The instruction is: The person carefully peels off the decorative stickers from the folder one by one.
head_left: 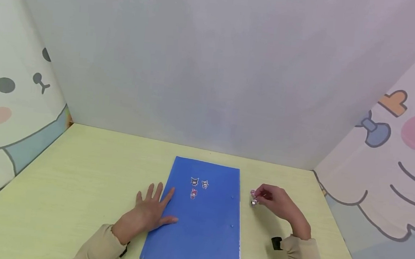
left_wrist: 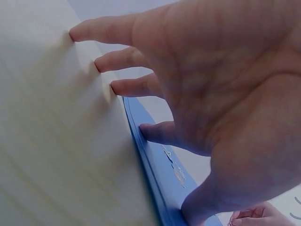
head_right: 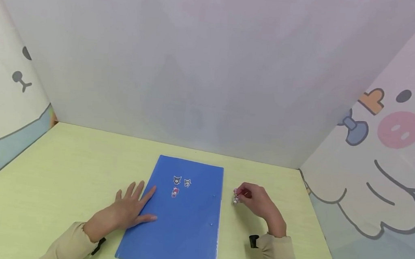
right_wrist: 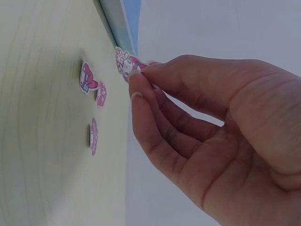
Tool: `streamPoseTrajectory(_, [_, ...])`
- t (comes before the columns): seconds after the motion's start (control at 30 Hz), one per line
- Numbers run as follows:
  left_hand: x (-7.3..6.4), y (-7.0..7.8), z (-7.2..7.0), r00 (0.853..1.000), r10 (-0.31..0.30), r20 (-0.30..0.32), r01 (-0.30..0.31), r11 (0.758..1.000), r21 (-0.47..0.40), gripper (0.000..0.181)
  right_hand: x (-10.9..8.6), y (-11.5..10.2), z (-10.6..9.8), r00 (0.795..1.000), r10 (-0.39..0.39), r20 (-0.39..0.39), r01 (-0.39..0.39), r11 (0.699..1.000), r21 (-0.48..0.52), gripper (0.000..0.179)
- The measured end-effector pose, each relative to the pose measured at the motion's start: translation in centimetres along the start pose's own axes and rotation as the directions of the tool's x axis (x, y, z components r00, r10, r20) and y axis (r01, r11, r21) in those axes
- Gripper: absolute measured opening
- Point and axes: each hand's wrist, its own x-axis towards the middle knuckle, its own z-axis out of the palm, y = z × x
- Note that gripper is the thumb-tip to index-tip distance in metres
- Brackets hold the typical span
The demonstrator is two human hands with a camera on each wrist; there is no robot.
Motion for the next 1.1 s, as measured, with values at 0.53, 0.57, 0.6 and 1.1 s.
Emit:
streamPoseTrajectory(0.53, [0.0,0.1,-0.2,1.0,-0.013,0.012,0.013,1.0,-0.01,0.086,-0.8,0.7,-0.4,0.995,0.096,0.028,-0.094,0.993,-0.066,0.008])
streamPoseTrajectory(0.57, [0.0,0.1,-0.1,1.0,-0.014,0.014,0.014,1.0,-0.015,0.087,-0.9,0.7,-0.4,0.994,0.104,0.032,-0.102,0.993,-0.066,0.008])
streamPoseTrajectory(0.6, [0.0,0.1,-0.1,1.0,-0.014,0.016,0.014,1.0,-0.017,0.087,-1.0,0.7,-0.4,0.993,0.11,0.035,-0.107,0.992,-0.066,0.008])
streamPoseTrajectory(1.1, [0.1,0.0,0.1,1.0,-0.015,0.014,0.016,1.0,-0.019,0.088,-0.7,1.3,0.5,0.989,0.14,0.056,-0.136,0.987,-0.082,0.011])
